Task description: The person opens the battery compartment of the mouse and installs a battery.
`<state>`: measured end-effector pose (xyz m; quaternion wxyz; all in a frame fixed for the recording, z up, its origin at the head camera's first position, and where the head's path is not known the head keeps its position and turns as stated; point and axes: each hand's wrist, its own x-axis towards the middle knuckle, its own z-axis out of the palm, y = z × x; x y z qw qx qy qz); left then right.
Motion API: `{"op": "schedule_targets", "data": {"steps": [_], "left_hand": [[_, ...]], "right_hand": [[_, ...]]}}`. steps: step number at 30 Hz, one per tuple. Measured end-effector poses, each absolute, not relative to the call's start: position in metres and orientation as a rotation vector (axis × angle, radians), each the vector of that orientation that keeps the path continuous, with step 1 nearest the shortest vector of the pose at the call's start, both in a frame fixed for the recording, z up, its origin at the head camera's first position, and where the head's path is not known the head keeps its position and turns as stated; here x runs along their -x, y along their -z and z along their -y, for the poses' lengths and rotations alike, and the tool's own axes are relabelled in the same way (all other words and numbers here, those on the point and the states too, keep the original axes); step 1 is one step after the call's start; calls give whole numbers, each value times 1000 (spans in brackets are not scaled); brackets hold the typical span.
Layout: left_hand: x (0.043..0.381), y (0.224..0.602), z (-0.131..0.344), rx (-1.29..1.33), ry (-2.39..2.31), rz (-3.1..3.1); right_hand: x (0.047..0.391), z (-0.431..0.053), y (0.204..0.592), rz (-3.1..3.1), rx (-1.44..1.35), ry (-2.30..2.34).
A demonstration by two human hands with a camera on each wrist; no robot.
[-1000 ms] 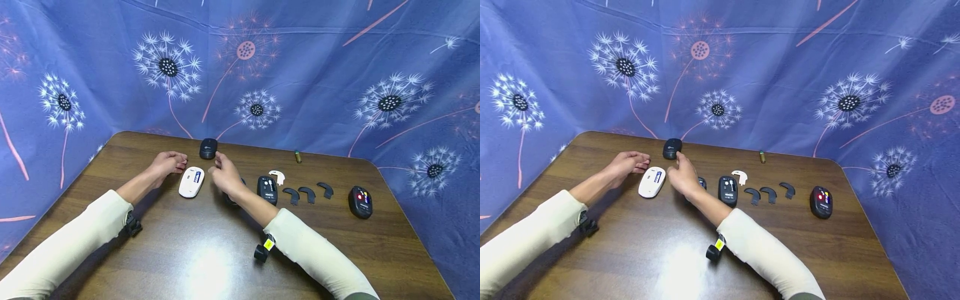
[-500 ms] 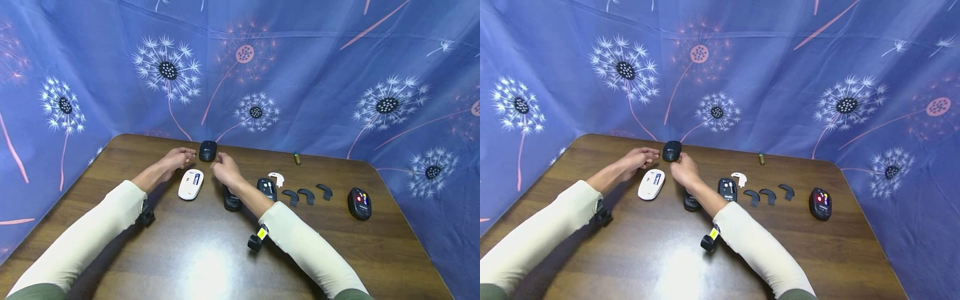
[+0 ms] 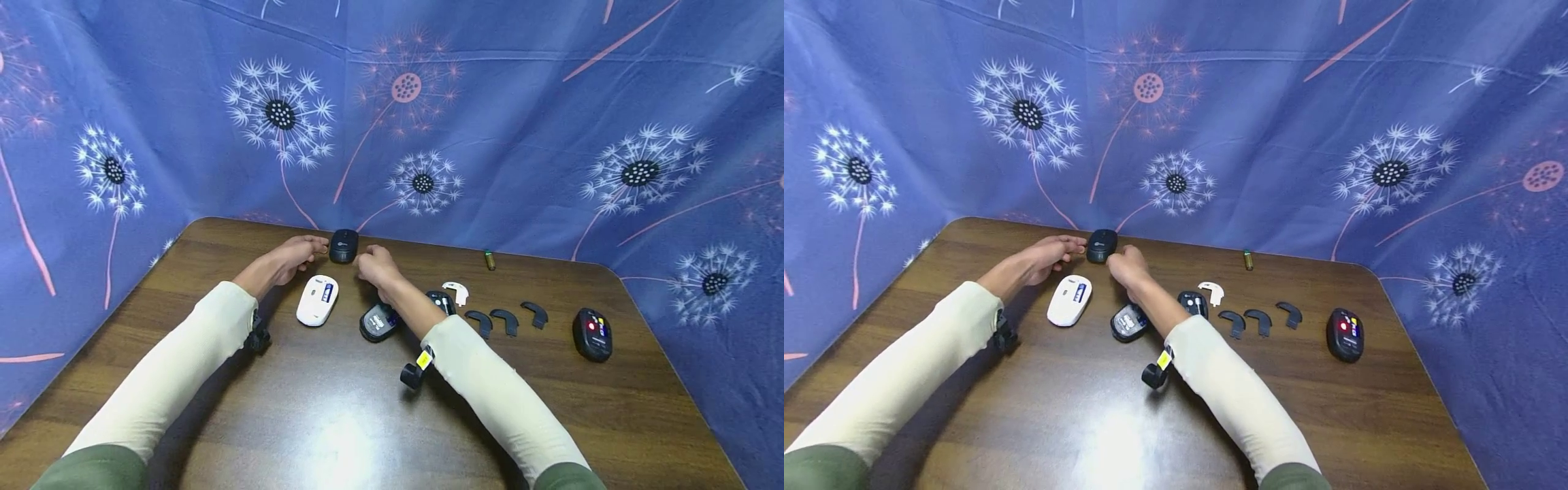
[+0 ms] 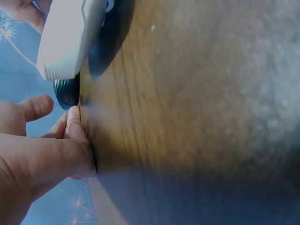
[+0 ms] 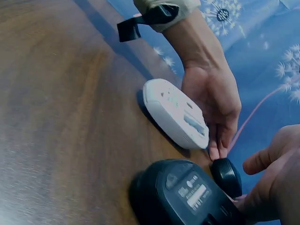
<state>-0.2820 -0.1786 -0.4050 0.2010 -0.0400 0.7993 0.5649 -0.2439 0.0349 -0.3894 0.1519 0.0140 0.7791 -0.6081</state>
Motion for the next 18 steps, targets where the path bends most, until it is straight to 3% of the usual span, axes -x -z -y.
{"op": "schedule_targets", "data": {"steps": [18], "left_hand": [[281,407,178,55,-1509,-2266]], "right_hand": [[272,-38,390,-2102,0,1667]]}}
